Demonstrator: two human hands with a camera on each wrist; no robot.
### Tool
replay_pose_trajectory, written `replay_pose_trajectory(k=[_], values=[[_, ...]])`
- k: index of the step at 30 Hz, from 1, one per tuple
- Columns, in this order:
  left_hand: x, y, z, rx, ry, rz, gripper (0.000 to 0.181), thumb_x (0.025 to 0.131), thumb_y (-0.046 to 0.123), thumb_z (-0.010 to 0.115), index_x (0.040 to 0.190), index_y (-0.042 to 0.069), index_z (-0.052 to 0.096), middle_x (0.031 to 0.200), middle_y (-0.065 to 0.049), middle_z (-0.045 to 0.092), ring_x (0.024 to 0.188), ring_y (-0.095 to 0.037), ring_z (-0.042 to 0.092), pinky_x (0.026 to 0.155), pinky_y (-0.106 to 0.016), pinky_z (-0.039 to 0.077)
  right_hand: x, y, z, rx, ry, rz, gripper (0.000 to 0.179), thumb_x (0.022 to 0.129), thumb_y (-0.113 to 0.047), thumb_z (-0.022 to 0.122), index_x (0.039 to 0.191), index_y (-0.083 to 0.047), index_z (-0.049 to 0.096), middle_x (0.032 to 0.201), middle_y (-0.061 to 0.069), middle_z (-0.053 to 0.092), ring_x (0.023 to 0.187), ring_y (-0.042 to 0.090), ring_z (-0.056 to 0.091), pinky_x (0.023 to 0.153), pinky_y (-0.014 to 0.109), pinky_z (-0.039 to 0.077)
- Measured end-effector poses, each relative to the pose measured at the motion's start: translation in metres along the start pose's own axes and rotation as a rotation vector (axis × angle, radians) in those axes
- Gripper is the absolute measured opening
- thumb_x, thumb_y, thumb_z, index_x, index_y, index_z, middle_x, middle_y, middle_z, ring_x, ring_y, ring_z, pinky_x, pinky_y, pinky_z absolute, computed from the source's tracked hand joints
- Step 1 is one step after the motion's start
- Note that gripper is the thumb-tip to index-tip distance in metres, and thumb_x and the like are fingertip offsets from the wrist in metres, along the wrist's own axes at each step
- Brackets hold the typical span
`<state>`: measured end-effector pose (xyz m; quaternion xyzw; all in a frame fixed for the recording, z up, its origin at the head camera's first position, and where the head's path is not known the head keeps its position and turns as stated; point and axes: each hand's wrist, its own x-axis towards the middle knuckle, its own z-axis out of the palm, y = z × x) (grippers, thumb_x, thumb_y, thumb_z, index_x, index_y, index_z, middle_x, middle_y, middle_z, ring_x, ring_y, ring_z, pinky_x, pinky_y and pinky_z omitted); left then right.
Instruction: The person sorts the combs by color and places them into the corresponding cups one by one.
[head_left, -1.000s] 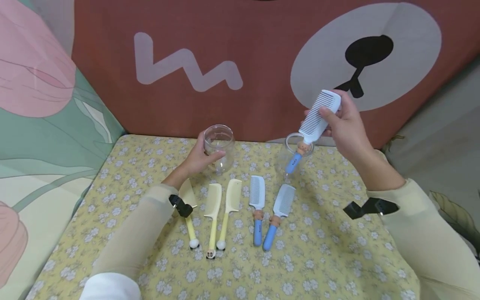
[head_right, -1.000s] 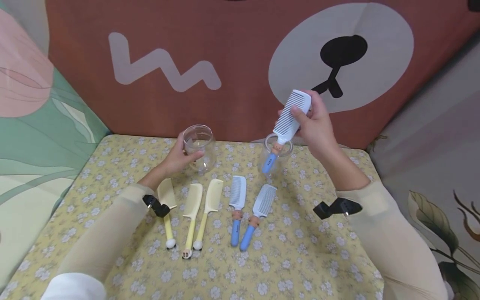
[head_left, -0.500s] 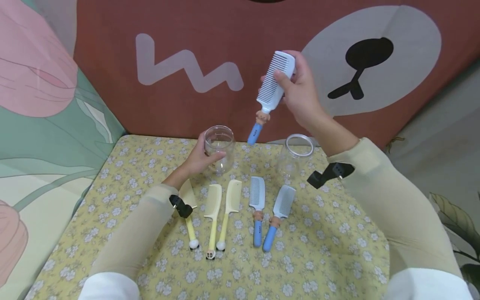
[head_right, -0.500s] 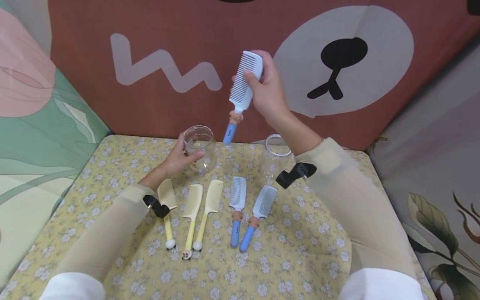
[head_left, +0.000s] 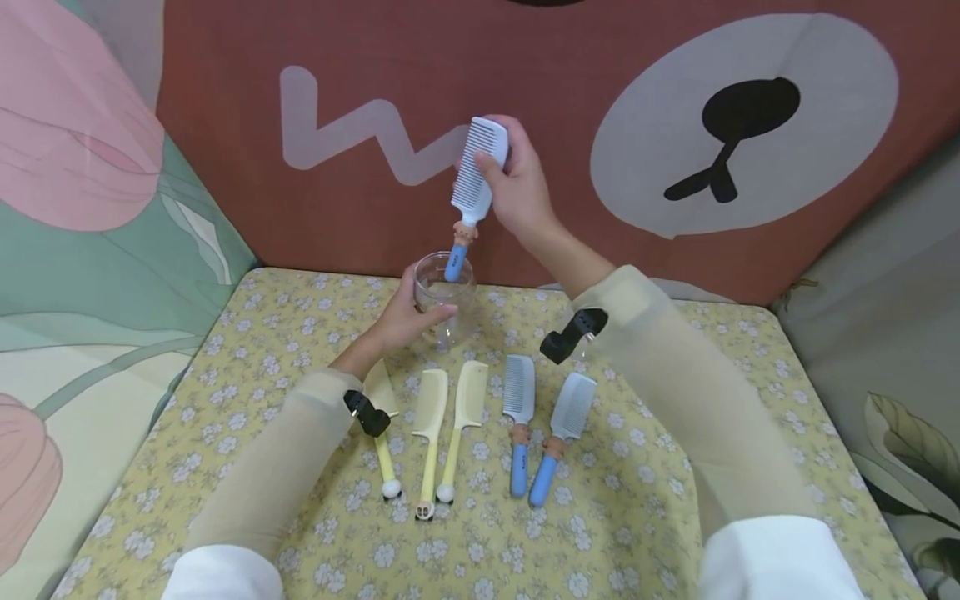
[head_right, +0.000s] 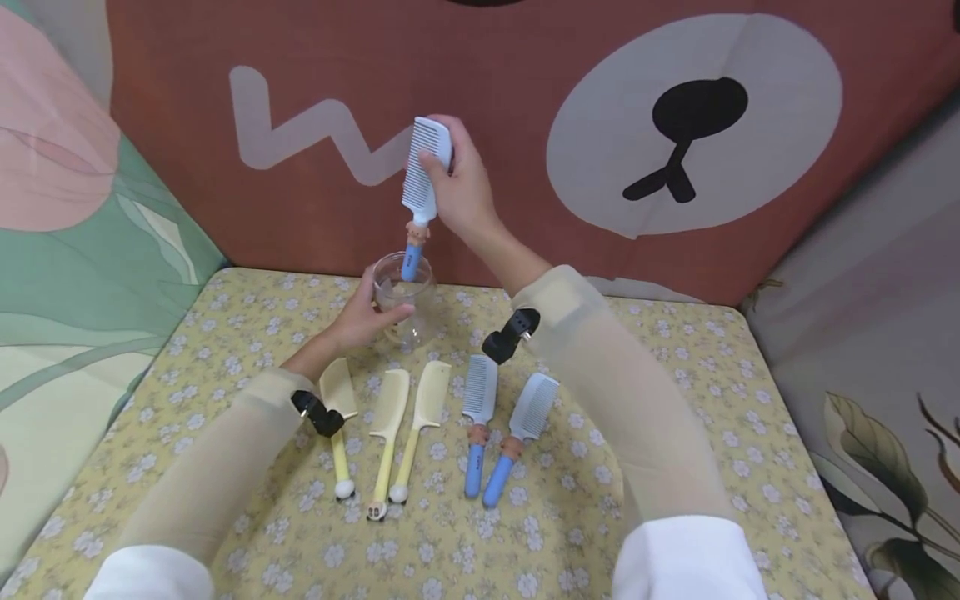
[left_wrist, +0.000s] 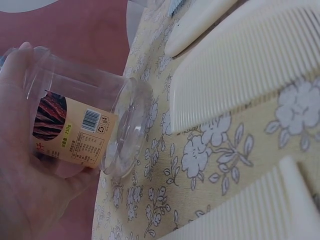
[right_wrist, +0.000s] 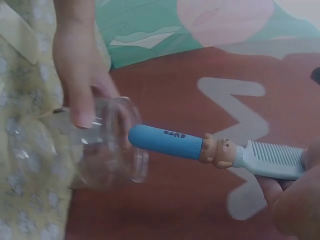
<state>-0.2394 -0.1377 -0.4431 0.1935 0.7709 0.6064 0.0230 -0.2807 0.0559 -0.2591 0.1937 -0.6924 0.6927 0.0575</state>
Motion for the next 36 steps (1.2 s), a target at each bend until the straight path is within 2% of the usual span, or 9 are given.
replay_pose_trajectory(k=[3, 7, 12, 17, 21, 29, 36], values=[[0.000, 0.002, 0.000, 0.025, -0.004, -0.026, 0.089, 0.096, 0.013, 0.072, 0.161, 0.017, 0.011, 0.157, -0.014, 0.033, 0.143, -0.032, 0.037, 0.093, -0.040, 0.050, -0.001, 0.016, 0.009, 0.019, -0.036, 0.001, 0.038, 0.106, 0.000, 0.045, 0.144, -0.002, 0.042, 0.133, 0.021, 0.053, 0.114, 0.044, 0.064, 0.089, 0.044, 0.057], [0.000, 0.004, -0.001, 0.037, -0.003, -0.059, 0.091, 0.096, 0.016, 0.072, 0.162, 0.017, 0.010, 0.159, -0.011, 0.030, 0.142, -0.031, 0.037, 0.103, -0.049, 0.045, -0.005, 0.036, 0.020, 0.020, -0.088, 0.028, 0.039, 0.106, 0.001, 0.045, 0.145, -0.001, 0.040, 0.134, 0.024, 0.052, 0.115, 0.047, 0.063, 0.088, 0.044, 0.058], [0.000, 0.003, 0.001, 0.006, -0.010, -0.072, 0.091, 0.097, 0.015, 0.071, 0.162, 0.016, 0.007, 0.162, -0.012, 0.024, 0.143, -0.031, 0.036, 0.107, -0.052, 0.042, -0.013, 0.056, 0.029, -0.003, -0.169, 0.038, 0.037, 0.106, 0.000, 0.046, 0.143, 0.000, 0.042, 0.133, 0.026, 0.054, 0.114, 0.046, 0.063, 0.087, 0.043, 0.058], [0.001, 0.001, 0.003, -0.011, -0.003, -0.080, 0.090, 0.096, 0.013, 0.072, 0.160, 0.014, 0.009, 0.157, -0.017, 0.032, 0.139, -0.033, 0.040, 0.108, -0.051, 0.040, -0.019, 0.069, 0.031, -0.082, -0.214, 0.055, 0.036, 0.106, -0.003, 0.050, 0.141, -0.002, 0.047, 0.132, 0.023, 0.058, 0.113, 0.038, 0.066, 0.088, 0.042, 0.057], [0.002, 0.000, 0.006, -0.011, 0.001, -0.071, 0.089, 0.096, 0.010, 0.071, 0.160, 0.012, 0.009, 0.152, -0.020, 0.037, 0.136, -0.033, 0.043, 0.109, -0.049, 0.040, -0.022, 0.078, 0.029, -0.170, -0.218, 0.053, 0.034, 0.104, -0.003, 0.055, 0.137, -0.001, 0.053, 0.129, 0.021, 0.061, 0.112, 0.034, 0.066, 0.092, 0.043, 0.055], [0.000, 0.004, 0.006, 0.007, -0.006, -0.073, 0.093, 0.096, 0.014, 0.073, 0.161, 0.015, 0.006, 0.158, -0.017, 0.031, 0.140, -0.033, 0.041, 0.114, -0.050, 0.035, -0.022, 0.087, 0.026, -0.265, -0.267, 0.051, 0.027, 0.101, 0.000, 0.060, 0.129, 0.001, 0.060, 0.127, 0.018, 0.064, 0.114, 0.032, 0.064, 0.094, 0.044, 0.052], [0.000, 0.005, 0.007, -0.016, -0.011, -0.074, 0.093, 0.097, 0.015, 0.072, 0.161, 0.015, 0.005, 0.156, -0.019, 0.033, 0.139, -0.034, 0.043, 0.112, -0.052, 0.038, -0.017, 0.081, 0.024, -0.347, -0.315, 0.085, 0.039, 0.102, 0.001, 0.058, 0.140, -0.004, 0.055, 0.133, 0.017, 0.061, 0.117, 0.030, 0.061, 0.096, 0.042, 0.051]])
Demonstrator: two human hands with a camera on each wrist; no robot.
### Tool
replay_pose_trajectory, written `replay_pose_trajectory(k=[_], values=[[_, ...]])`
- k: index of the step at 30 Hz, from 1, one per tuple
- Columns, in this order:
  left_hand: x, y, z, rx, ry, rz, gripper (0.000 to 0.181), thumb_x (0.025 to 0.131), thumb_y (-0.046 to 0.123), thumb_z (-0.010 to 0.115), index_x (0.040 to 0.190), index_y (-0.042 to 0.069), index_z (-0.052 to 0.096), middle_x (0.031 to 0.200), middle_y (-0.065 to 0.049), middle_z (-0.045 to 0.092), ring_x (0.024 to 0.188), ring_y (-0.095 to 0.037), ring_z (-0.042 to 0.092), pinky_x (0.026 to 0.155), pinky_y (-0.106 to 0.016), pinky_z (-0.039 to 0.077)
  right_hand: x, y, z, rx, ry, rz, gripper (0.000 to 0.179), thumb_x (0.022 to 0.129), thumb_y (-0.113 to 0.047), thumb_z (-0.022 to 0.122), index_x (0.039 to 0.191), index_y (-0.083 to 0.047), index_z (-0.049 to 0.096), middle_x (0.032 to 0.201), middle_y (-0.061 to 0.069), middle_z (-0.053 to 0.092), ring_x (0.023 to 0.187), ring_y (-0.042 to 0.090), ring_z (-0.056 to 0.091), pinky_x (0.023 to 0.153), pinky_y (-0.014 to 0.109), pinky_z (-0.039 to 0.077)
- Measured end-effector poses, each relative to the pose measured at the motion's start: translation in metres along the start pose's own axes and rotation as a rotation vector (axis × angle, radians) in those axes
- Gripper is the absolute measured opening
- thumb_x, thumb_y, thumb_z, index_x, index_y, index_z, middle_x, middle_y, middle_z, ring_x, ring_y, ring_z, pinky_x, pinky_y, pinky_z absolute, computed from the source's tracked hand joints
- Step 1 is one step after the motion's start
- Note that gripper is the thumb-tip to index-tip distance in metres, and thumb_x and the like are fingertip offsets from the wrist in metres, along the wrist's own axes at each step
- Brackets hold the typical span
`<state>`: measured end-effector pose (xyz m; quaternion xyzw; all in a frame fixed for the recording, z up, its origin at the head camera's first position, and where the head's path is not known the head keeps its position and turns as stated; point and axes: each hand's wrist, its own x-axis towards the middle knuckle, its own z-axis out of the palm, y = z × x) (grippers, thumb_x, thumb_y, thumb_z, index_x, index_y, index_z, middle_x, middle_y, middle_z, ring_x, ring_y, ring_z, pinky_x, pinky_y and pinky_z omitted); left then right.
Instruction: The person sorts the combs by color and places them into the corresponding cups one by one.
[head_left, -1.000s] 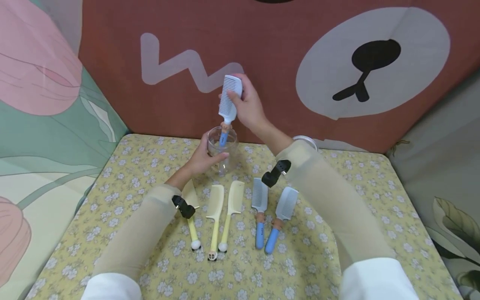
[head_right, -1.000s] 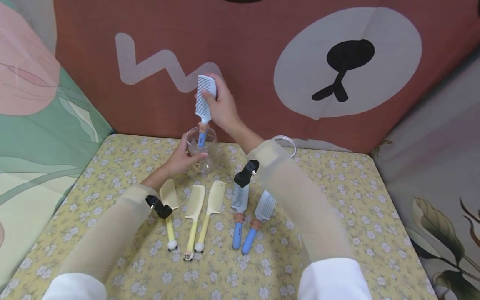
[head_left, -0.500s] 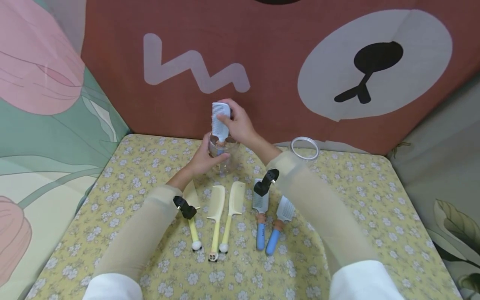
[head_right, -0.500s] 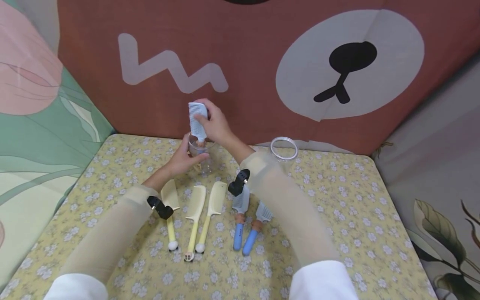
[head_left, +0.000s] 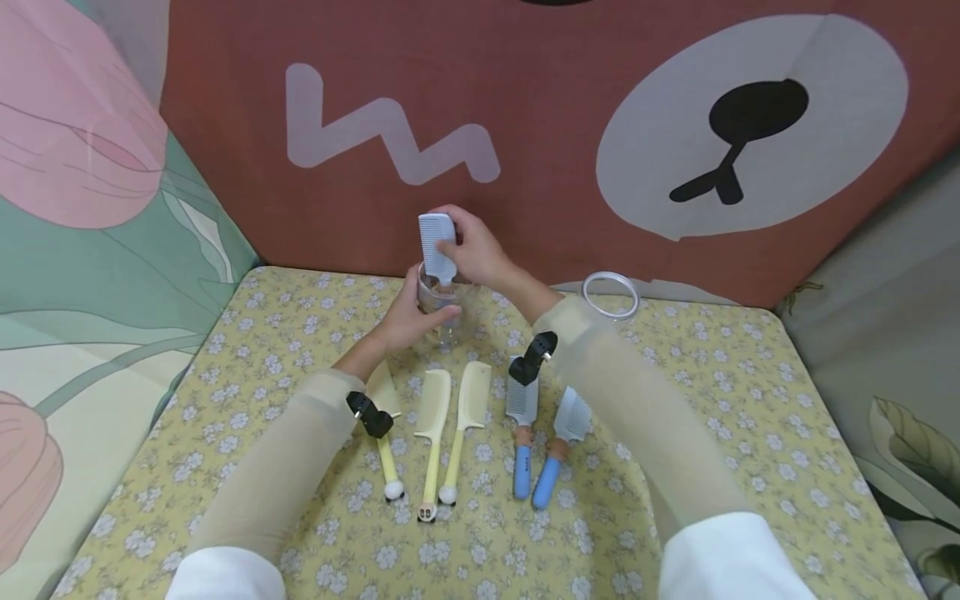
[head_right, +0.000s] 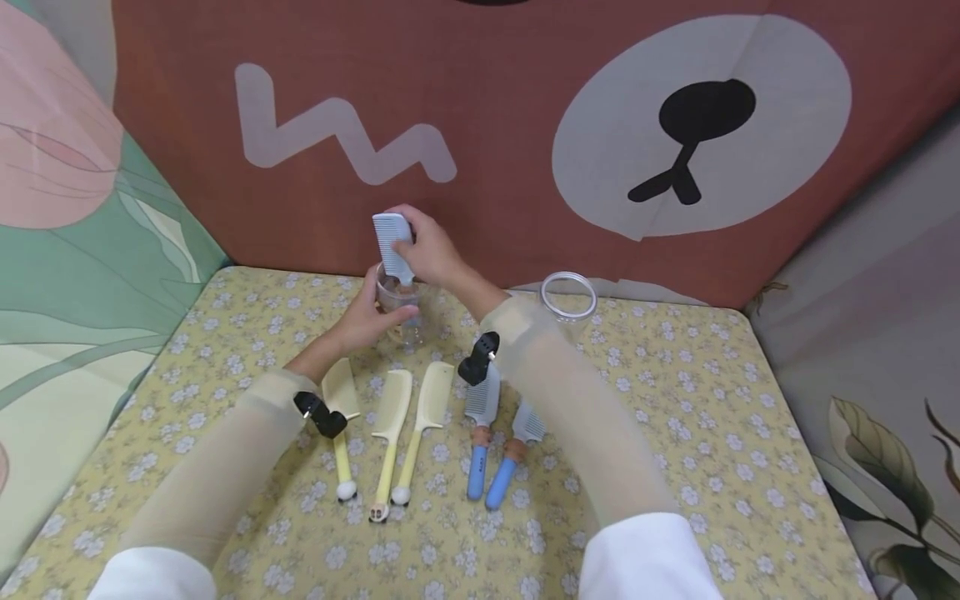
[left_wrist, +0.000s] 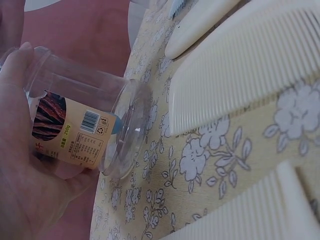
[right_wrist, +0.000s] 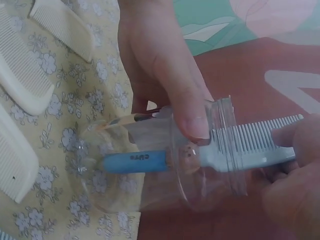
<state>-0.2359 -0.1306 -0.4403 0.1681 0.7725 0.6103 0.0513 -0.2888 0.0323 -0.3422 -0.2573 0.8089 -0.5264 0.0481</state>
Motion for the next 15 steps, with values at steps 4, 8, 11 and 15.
replay_pose_trajectory(k=[4, 8, 11, 15], values=[[0.000, 0.000, 0.000, 0.009, -0.003, -0.003, 0.092, 0.097, 0.016, 0.071, 0.161, 0.016, 0.005, 0.158, -0.017, 0.030, 0.141, -0.033, 0.040, 0.112, -0.052, 0.037, -0.001, -0.003, -0.004, -0.050, -0.040, 0.044, 0.054, 0.102, -0.001, 0.058, 0.153, -0.011, 0.042, 0.142, 0.016, 0.054, 0.124, 0.030, 0.057, 0.098, 0.044, 0.049], [0.000, 0.002, 0.000, 0.034, -0.005, -0.030, 0.093, 0.098, 0.020, 0.071, 0.162, 0.019, 0.004, 0.162, -0.013, 0.024, 0.143, -0.030, 0.037, 0.111, -0.050, 0.039, -0.003, -0.008, -0.011, -0.119, -0.085, 0.113, 0.069, 0.103, -0.009, 0.060, 0.162, -0.013, 0.023, 0.147, 0.017, 0.049, 0.128, 0.031, 0.054, 0.100, 0.044, 0.049], [0.000, 0.002, -0.001, 0.048, -0.001, -0.040, 0.094, 0.098, 0.023, 0.072, 0.162, 0.020, 0.004, 0.164, -0.010, 0.022, 0.146, -0.027, 0.033, 0.111, -0.050, 0.039, -0.006, -0.012, -0.017, -0.175, -0.121, 0.160, 0.079, 0.104, -0.016, 0.060, 0.164, -0.011, 0.009, 0.152, 0.018, 0.043, 0.133, 0.031, 0.051, 0.104, 0.043, 0.046], [0.000, 0.001, -0.001, 0.044, 0.002, -0.017, 0.093, 0.097, 0.022, 0.072, 0.162, 0.020, 0.006, 0.163, -0.010, 0.024, 0.146, -0.026, 0.031, 0.112, -0.050, 0.038, -0.012, -0.018, -0.027, -0.262, -0.161, 0.178, 0.088, 0.103, -0.021, 0.060, 0.164, -0.009, -0.004, 0.165, 0.017, 0.024, 0.144, 0.029, 0.038, 0.113, 0.043, 0.038]])
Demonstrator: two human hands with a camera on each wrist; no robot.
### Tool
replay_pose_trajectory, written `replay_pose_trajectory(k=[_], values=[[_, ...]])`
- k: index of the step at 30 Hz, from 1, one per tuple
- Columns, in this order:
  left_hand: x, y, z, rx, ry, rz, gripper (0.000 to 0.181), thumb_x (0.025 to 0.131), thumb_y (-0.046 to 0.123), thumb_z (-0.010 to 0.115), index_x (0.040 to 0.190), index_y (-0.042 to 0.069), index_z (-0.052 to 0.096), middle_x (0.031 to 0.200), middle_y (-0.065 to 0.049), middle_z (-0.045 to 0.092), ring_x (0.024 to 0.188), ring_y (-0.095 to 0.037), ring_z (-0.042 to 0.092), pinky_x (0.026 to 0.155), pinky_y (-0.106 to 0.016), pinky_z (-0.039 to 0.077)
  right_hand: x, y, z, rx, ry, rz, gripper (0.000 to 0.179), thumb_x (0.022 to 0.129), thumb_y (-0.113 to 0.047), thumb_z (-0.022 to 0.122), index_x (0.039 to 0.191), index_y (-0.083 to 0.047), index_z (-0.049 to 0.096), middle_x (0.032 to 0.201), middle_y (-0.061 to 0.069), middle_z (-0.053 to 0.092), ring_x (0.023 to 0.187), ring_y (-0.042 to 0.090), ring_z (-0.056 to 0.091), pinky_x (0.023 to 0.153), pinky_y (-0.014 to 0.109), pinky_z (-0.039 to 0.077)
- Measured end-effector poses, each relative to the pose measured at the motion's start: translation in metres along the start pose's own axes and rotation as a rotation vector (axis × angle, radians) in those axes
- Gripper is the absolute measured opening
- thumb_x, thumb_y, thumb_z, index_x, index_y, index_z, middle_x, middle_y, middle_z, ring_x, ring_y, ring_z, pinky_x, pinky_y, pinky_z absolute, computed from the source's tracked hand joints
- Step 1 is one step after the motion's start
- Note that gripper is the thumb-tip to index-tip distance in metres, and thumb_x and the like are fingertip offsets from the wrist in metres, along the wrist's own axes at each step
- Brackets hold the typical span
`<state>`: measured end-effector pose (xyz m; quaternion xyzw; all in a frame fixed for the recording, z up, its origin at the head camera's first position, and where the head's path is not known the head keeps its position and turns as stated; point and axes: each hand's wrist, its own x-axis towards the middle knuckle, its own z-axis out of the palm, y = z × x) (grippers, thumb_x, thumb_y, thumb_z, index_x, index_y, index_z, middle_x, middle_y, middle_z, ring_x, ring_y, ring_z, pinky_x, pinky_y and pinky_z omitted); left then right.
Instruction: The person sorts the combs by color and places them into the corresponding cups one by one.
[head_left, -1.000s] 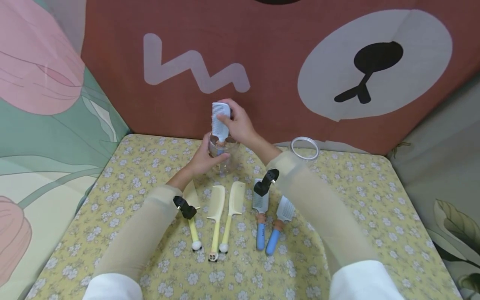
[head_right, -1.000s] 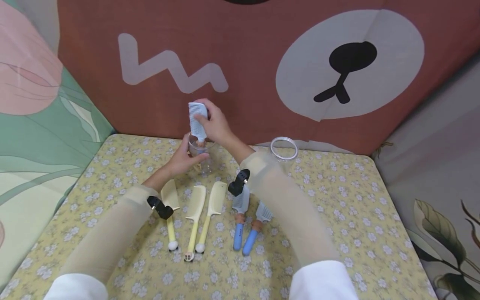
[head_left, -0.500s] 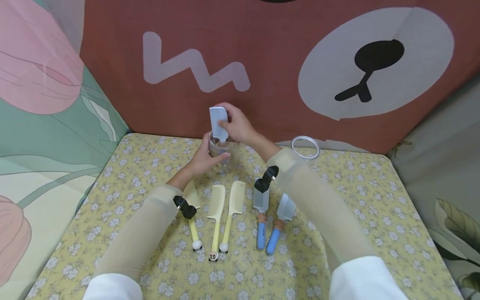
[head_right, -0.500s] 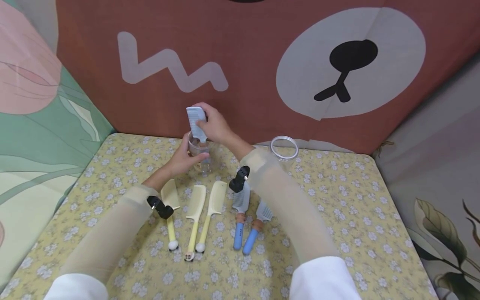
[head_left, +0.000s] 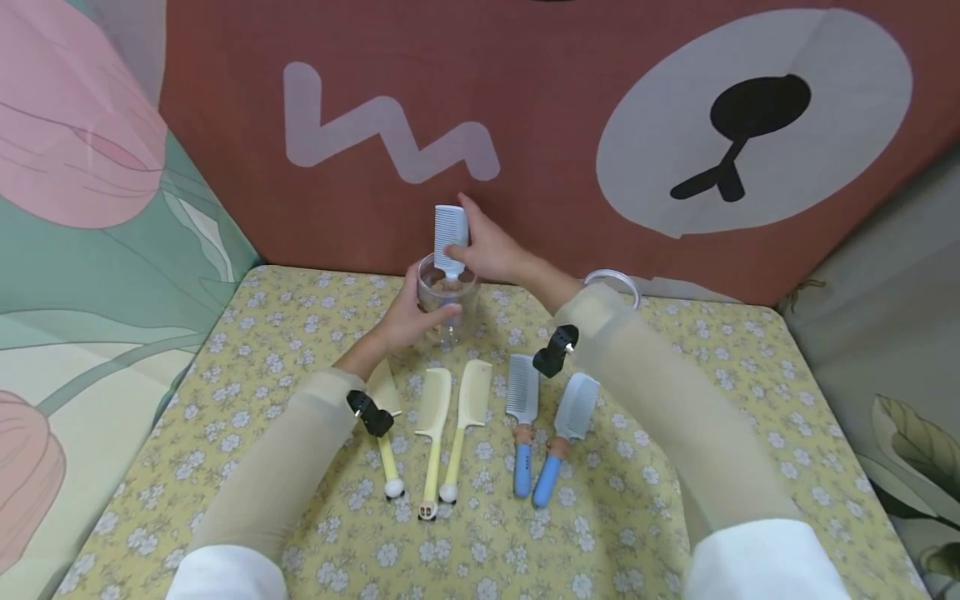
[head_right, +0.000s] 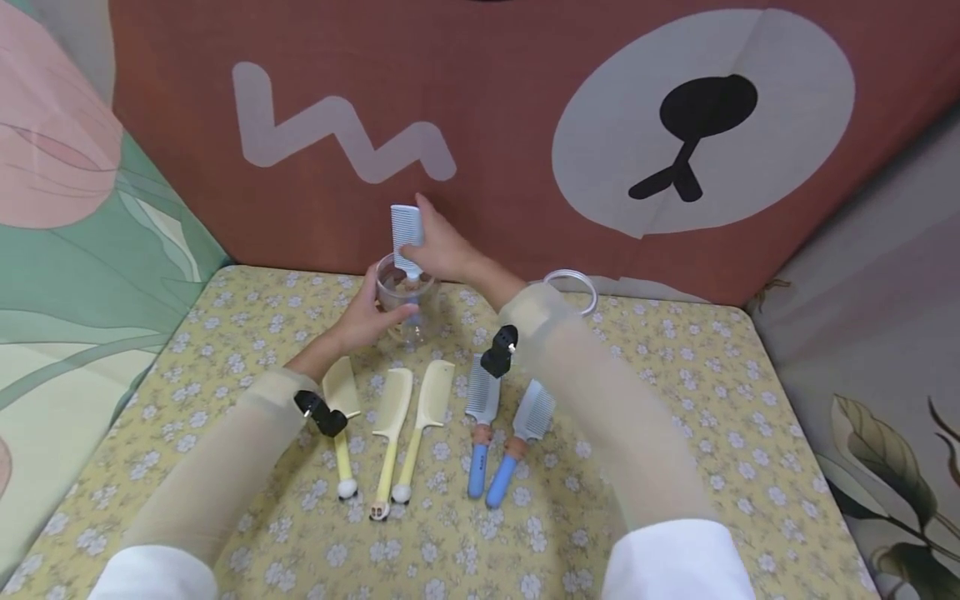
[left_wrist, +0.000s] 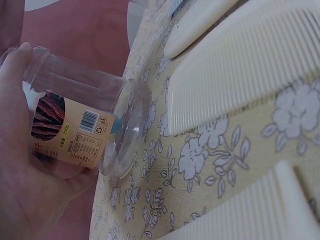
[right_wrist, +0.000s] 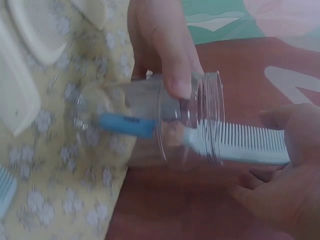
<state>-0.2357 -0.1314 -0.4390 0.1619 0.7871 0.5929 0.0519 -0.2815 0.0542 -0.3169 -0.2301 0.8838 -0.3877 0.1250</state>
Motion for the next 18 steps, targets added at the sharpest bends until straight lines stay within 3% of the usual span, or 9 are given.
replay_pose_trajectory(k=[7, 9, 14, 18], values=[[0.001, -0.003, -0.001, -0.020, 0.005, 0.040, 0.092, 0.097, 0.013, 0.071, 0.162, 0.017, 0.006, 0.161, -0.015, 0.025, 0.147, -0.030, 0.029, 0.115, -0.051, 0.032, -0.013, -0.003, -0.016, -0.140, -0.003, -0.084, 0.090, 0.103, -0.021, 0.061, 0.163, -0.007, -0.005, 0.170, 0.014, 0.008, 0.155, 0.025, 0.013, 0.123, 0.041, 0.022], [0.001, -0.004, -0.001, -0.016, -0.003, 0.047, 0.092, 0.098, 0.011, 0.070, 0.162, 0.014, 0.004, 0.161, -0.018, 0.025, 0.147, -0.034, 0.028, 0.114, -0.052, 0.033, -0.018, -0.005, -0.019, -0.187, -0.024, -0.111, 0.090, 0.104, -0.025, 0.061, 0.163, -0.007, -0.004, 0.170, 0.013, 0.006, 0.156, 0.025, 0.009, 0.124, 0.041, 0.018], [0.001, -0.004, -0.003, -0.009, -0.018, 0.061, 0.091, 0.098, 0.009, 0.068, 0.161, 0.012, 0.003, 0.157, -0.021, 0.027, 0.142, -0.039, 0.031, 0.095, -0.050, 0.042, -0.036, -0.010, -0.023, -0.305, -0.104, -0.212, 0.088, 0.105, -0.038, 0.057, 0.163, -0.006, 0.000, 0.170, 0.012, 0.004, 0.156, 0.027, 0.005, 0.125, 0.045, 0.013], [-0.001, -0.003, -0.003, 0.003, 0.000, 0.056, 0.090, 0.098, 0.011, 0.069, 0.161, 0.016, 0.005, 0.158, -0.015, 0.029, 0.143, -0.031, 0.034, 0.100, -0.045, 0.043, -0.055, -0.012, -0.021, -0.414, -0.150, -0.274, 0.085, 0.104, -0.045, 0.056, 0.164, -0.009, 0.007, 0.170, 0.015, 0.005, 0.156, 0.030, 0.005, 0.124, 0.051, 0.011]])
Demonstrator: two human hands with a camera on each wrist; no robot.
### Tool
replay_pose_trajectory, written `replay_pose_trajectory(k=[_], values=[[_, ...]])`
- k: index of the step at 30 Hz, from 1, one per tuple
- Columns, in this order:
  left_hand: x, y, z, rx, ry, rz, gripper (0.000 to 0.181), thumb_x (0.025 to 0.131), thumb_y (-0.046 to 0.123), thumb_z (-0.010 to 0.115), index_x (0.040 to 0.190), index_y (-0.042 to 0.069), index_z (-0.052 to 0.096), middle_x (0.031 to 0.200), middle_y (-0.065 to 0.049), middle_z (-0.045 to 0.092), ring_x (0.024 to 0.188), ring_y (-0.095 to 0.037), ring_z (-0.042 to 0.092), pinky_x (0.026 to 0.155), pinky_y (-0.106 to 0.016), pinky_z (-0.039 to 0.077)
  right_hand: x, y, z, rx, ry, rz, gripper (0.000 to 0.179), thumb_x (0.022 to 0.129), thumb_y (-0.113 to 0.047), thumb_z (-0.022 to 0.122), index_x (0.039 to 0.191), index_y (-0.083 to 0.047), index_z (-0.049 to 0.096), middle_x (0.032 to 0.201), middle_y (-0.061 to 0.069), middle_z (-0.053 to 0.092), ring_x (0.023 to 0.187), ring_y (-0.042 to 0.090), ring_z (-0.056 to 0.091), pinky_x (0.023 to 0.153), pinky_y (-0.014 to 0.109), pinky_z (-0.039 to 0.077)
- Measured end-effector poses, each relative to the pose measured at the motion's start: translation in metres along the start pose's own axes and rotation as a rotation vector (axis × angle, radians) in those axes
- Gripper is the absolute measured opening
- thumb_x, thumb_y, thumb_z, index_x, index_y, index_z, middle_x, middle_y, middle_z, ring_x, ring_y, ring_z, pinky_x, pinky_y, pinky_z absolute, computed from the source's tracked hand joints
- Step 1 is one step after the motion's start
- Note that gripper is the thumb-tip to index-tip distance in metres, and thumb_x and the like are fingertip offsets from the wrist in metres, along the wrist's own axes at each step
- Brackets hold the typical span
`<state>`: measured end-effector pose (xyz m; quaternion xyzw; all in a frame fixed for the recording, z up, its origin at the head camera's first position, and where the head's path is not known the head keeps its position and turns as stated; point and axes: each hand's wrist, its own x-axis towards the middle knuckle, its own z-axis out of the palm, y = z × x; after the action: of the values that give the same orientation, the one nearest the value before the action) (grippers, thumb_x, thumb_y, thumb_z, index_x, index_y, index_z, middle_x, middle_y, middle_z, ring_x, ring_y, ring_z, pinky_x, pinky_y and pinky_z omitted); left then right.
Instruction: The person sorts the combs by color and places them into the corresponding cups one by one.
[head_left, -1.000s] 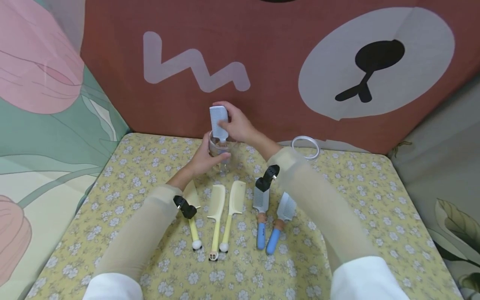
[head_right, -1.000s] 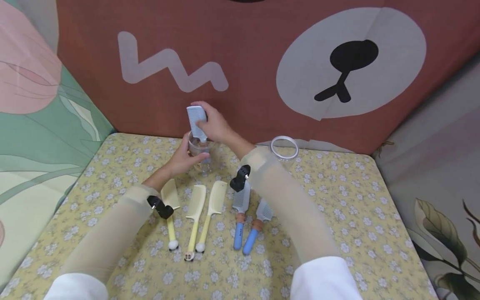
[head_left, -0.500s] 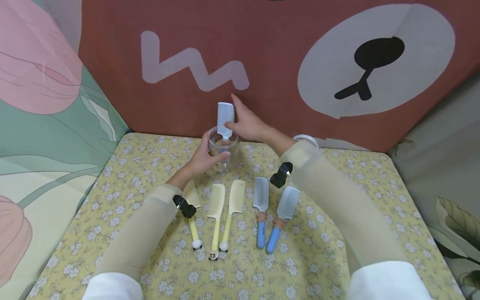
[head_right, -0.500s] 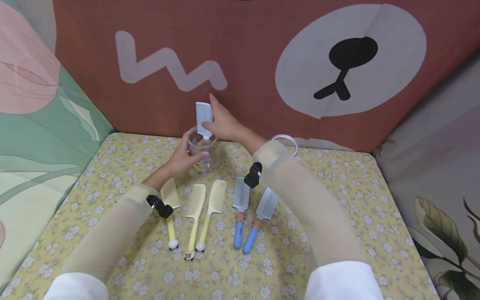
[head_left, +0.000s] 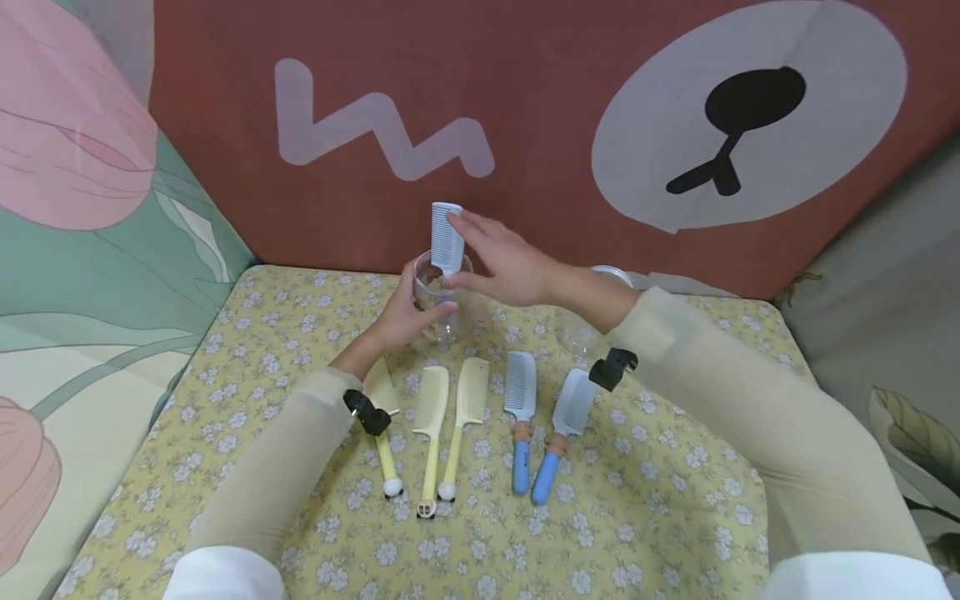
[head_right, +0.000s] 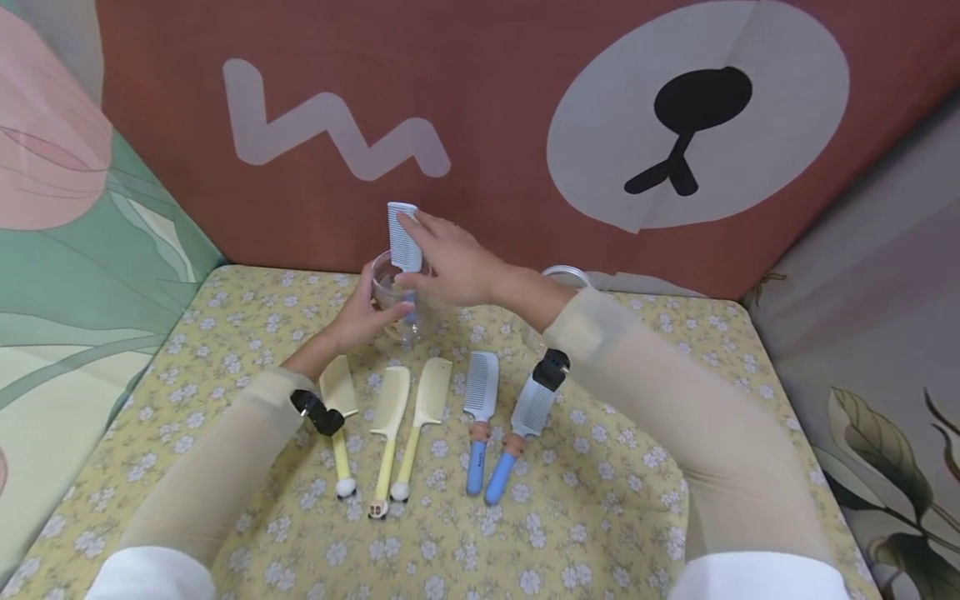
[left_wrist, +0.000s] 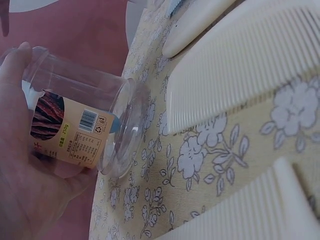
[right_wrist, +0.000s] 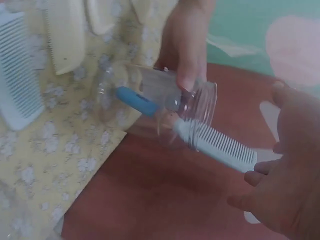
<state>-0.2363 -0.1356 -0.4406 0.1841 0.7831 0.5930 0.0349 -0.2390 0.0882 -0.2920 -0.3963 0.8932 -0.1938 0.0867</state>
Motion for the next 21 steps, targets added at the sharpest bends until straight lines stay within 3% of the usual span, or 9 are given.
replay_pose_trajectory(k=[2, 6, 12, 16, 21], values=[[-0.001, 0.000, 0.000, 0.009, 0.009, -0.003, 0.089, 0.098, 0.013, 0.069, 0.161, 0.018, 0.006, 0.158, -0.012, 0.030, 0.142, -0.028, 0.035, 0.104, -0.044, 0.042, -0.010, -0.002, 0.003, -0.068, -0.020, -0.021, 0.084, 0.104, -0.047, 0.056, 0.165, -0.011, 0.010, 0.170, 0.016, 0.006, 0.156, 0.030, 0.006, 0.123, 0.056, 0.009], [-0.001, -0.001, -0.001, 0.020, 0.013, 0.006, 0.089, 0.098, 0.014, 0.070, 0.161, 0.020, 0.007, 0.156, -0.012, 0.032, 0.139, -0.028, 0.038, 0.100, -0.047, 0.043, -0.031, -0.004, 0.015, -0.193, -0.042, -0.066, 0.082, 0.103, -0.051, 0.055, 0.165, -0.015, 0.015, 0.170, 0.015, 0.007, 0.156, 0.030, 0.006, 0.121, 0.062, 0.004], [-0.003, 0.000, 0.001, -0.007, 0.030, 0.000, 0.090, 0.097, 0.011, 0.071, 0.161, 0.017, 0.008, 0.158, -0.013, 0.031, 0.143, -0.031, 0.035, 0.110, -0.050, 0.038, -0.063, 0.001, 0.034, -0.284, -0.080, -0.106, 0.084, 0.102, -0.052, 0.057, 0.165, -0.018, 0.014, 0.170, 0.014, 0.007, 0.156, 0.033, 0.005, 0.120, 0.065, 0.002], [-0.003, 0.002, 0.002, -0.022, 0.039, -0.007, 0.091, 0.096, 0.010, 0.072, 0.162, 0.016, 0.009, 0.160, -0.014, 0.029, 0.146, -0.030, 0.032, 0.115, -0.051, 0.033, -0.084, 0.009, 0.047, -0.318, -0.091, -0.104, 0.083, 0.102, -0.051, 0.057, 0.165, -0.017, 0.016, 0.169, 0.016, 0.011, 0.155, 0.036, 0.009, 0.119, 0.067, 0.007], [-0.004, 0.004, 0.002, -0.019, 0.049, -0.017, 0.092, 0.095, 0.012, 0.074, 0.161, 0.016, 0.010, 0.161, -0.013, 0.028, 0.147, -0.028, 0.030, 0.116, -0.050, 0.031, -0.110, 0.021, 0.063, -0.282, -0.092, -0.087, 0.080, 0.102, -0.050, 0.058, 0.164, -0.014, 0.022, 0.168, 0.018, 0.012, 0.155, 0.039, 0.010, 0.117, 0.071, 0.009]])
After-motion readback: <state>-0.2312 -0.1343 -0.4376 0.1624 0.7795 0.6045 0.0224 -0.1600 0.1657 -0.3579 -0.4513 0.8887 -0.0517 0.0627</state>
